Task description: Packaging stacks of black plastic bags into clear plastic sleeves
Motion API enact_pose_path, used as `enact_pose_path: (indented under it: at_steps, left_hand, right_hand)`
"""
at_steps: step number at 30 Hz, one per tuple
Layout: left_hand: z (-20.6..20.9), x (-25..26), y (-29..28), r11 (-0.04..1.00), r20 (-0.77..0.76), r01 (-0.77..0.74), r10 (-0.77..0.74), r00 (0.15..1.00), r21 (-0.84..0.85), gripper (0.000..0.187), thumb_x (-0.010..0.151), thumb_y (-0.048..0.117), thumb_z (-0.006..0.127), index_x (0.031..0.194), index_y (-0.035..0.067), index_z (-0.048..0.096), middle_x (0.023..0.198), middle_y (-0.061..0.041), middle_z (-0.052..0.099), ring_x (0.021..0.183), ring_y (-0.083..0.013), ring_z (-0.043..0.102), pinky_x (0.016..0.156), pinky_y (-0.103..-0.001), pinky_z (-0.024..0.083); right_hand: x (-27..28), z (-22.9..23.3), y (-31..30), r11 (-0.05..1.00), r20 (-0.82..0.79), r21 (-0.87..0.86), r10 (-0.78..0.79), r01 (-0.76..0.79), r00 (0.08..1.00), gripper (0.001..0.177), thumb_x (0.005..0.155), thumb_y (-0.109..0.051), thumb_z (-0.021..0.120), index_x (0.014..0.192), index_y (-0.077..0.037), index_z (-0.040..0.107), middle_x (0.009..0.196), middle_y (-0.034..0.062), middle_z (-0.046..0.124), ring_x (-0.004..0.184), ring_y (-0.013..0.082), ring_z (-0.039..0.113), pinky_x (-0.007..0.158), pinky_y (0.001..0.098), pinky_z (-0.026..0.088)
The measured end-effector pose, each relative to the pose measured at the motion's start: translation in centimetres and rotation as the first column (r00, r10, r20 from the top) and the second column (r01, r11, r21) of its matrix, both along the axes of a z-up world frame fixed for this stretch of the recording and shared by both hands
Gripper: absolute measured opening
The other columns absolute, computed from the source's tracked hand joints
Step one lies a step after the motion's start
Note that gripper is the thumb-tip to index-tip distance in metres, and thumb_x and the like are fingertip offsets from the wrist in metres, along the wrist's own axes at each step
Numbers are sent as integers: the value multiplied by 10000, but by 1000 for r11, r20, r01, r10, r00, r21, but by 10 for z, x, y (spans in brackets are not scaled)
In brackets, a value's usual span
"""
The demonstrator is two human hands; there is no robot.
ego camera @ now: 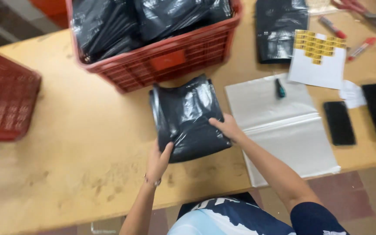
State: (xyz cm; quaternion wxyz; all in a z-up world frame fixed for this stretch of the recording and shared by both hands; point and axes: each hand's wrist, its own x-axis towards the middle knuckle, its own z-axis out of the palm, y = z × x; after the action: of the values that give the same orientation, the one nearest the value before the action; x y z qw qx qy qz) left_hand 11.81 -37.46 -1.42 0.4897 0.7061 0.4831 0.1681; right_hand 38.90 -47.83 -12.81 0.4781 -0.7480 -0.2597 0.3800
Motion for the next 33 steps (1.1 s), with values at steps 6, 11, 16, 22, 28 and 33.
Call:
enact_pose_path:
  at_steps: [6, 11, 16, 22, 28, 33]
  left_hand:
    - [-81, -155, 18, 938, -187, -327, 344, 920, 117, 512, 1005, 455, 624, 1382, 107, 620, 1276, -183, 704, 1238, -336, 630, 1055, -491, 494]
    - [-191, -207, 49, 864, -208, -495, 502, 840, 87, 529, 1020, 420, 609, 1389, 39, 596, 1327, -205, 667, 1274, -345, 605, 1120, -495, 453]
    - [-189, -208, 61, 851, -130, -522, 525, 841, 59, 469, 1006, 404, 618, 1293, 34, 655, 1221, -202, 715, 1208, -357, 648, 1067, -502, 495]
    - [-179, -206, 55, 850, -148, -527, 520, 842, -11, 466, 964, 472, 657, 1196, 68, 676, 1105, -174, 742, 1141, -335, 680, 1019, -508, 513]
    - [-163, -211, 35, 896, -125, -426, 440, 889, 124, 564, 991, 443, 648, 1362, 23, 581, 1296, -246, 662, 1240, -381, 626, 1073, -496, 493]
    - [-153, -215, 26, 912, -325, -398, 409, 853, 103, 681, 996, 554, 556, 1415, 23, 480, 1239, -298, 676, 1184, -455, 648, 1044, -563, 509]
  right_hand:
    - [-122, -4, 96, 958, 124, 88, 261, -273, 957, 481, 846, -460, 827, 1095, -60, 728, 1007, 209, 763, 1049, 349, 715, 836, 462, 574]
    - [-173, -54, 154, 852, 193, -306, 492, -425, 849, 721, 931, -729, 584, 1352, -144, 572, 1233, 221, 703, 1241, 379, 635, 1035, 507, 511]
    - [-178, -46, 168, 838, 256, -374, 504, -396, 825, 759, 951, -689, 575, 1457, -126, 512, 1300, 253, 669, 1280, 399, 607, 1065, 522, 490]
    - [-179, -55, 152, 852, 254, -335, 492, -402, 833, 728, 966, -716, 526, 1412, -141, 505, 1300, 266, 661, 1277, 420, 599, 1086, 536, 461]
    - [-193, -31, 112, 920, 410, -228, 387, -318, 826, 621, 1031, -573, 503, 1228, 12, 582, 1169, 351, 678, 1161, 497, 641, 1005, 599, 492]
    - [-175, 24, 111, 836, 433, -326, 547, -441, 716, 617, 967, -512, 601, 1368, -46, 547, 1332, 259, 636, 1259, 428, 613, 1049, 556, 491]
